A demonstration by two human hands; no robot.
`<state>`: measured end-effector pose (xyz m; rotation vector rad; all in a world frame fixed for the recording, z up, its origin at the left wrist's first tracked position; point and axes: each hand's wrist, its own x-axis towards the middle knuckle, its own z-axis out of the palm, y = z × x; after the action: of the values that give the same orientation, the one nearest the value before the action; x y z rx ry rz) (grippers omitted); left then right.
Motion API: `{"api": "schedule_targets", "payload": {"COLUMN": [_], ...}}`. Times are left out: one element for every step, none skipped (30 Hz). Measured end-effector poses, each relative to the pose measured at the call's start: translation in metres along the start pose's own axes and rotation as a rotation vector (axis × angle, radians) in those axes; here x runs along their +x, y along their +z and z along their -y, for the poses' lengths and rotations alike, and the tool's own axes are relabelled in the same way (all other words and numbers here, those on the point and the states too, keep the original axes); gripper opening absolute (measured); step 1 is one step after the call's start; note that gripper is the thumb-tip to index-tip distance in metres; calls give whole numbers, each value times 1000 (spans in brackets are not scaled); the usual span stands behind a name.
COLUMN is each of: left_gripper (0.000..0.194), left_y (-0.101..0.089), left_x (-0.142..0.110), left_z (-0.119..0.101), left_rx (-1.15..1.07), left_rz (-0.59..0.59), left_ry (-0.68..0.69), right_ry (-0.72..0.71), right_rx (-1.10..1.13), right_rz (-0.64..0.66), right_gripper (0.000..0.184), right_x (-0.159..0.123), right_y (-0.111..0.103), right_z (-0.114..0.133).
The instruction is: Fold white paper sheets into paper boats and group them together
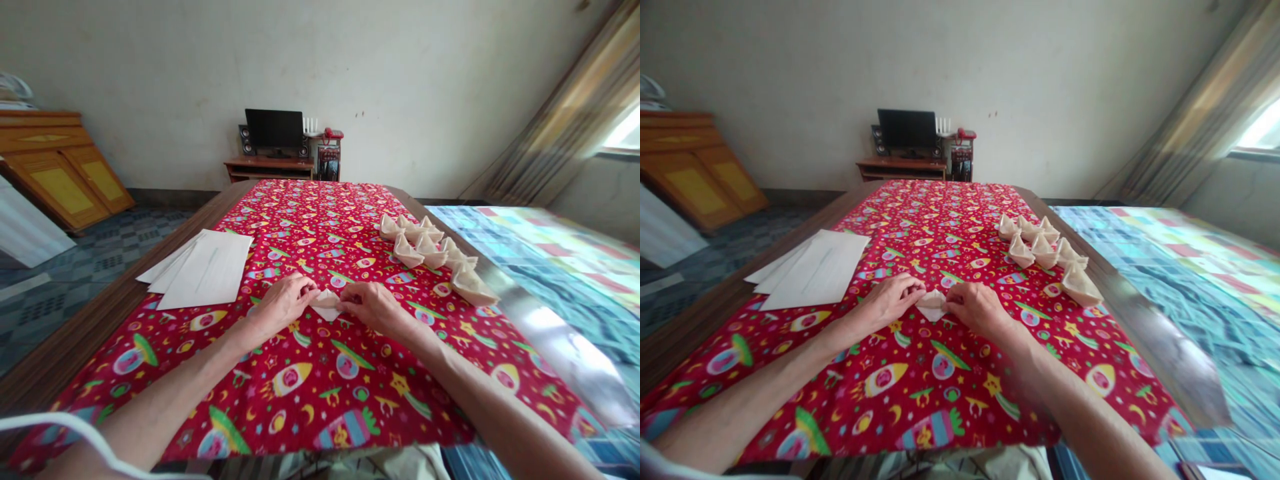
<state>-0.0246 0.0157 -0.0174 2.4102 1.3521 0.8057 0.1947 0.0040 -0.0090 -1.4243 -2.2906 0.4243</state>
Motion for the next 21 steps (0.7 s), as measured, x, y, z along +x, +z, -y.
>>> {"api": "schedule_targets", "payload": {"left_gripper": [21, 21, 20, 20, 18, 17, 15, 13, 12, 11, 11, 11, 12, 14, 17, 19, 19, 19, 17, 17, 16], "left_y": [2, 4, 5, 7, 8, 9, 10, 10, 10, 10, 10, 9, 9, 8, 8, 7, 6, 5, 3, 2, 0], "left_x": [2, 4, 5, 7, 8, 9, 9, 9, 9, 8, 8, 7, 7, 6, 6, 5, 5, 6, 6, 6, 6], "left_z": [-2, -4, -6, -7, -7, -7, -6, -6, -6, -6, -6, -6, -7, -8, -9, -10, -11, -12, -13, -14, -15], "left_rx": [1, 0, -4, -13, -27, -45, -64, -81, -97, -111, -125, -142, -162, -186, -211, -231, -244, -249, -247, -240, -234], "left_rz": [10, 23, 38, 50, 61, 66, 66, 61, 53, 43, 34, 28, 25, 31, 43, 59, 74, 81, 76, 57, 29], "left_ry": [-6, -13, -20, -29, -39, -48, -55, -59, -58, -52, -44, -40, -43, -49, -54, -53, -45, -31, -16, -5, 0], "right_ry": [-9, -11, -6, 5, 20, 33, 43, 48, 49, 49, 47, 44, 37, 26, 12, 0, -6, -5, 2, 12, 22], "right_rx": [23, 45, 63, 76, 84, 89, 94, 98, 104, 117, 137, 163, 194, 227, 259, 285, 306, 322, 338, 357, 377], "right_rz": [5, 4, -5, -22, -41, -52, -51, -37, -13, 14, 35, 44, 40, 29, 16, 2, -8, -16, -18, -18, -21], "right_gripper": [21, 26, 28, 27, 23, 19, 16, 15, 14, 12, 11, 10, 9, 9, 9, 9, 10, 11, 12, 13, 15], "right_x": [1, 2, 3, 3, 4, 4, 4, 4, 4, 4, 5, 5, 5, 5, 5, 6, 6, 6, 6, 6, 6], "right_y": [0, -1, -1, -1, -1, -1, -1, -1, -1, 0, 1, 2, 2, 3, 4, 4, 4, 4, 4, 4, 3], "right_z": [-1, -2, -3, -3, -2, -1, 0, 1, 2, 3, 3, 3, 2, 2, 1, 1, 1, 2, 2, 3, 3]}}
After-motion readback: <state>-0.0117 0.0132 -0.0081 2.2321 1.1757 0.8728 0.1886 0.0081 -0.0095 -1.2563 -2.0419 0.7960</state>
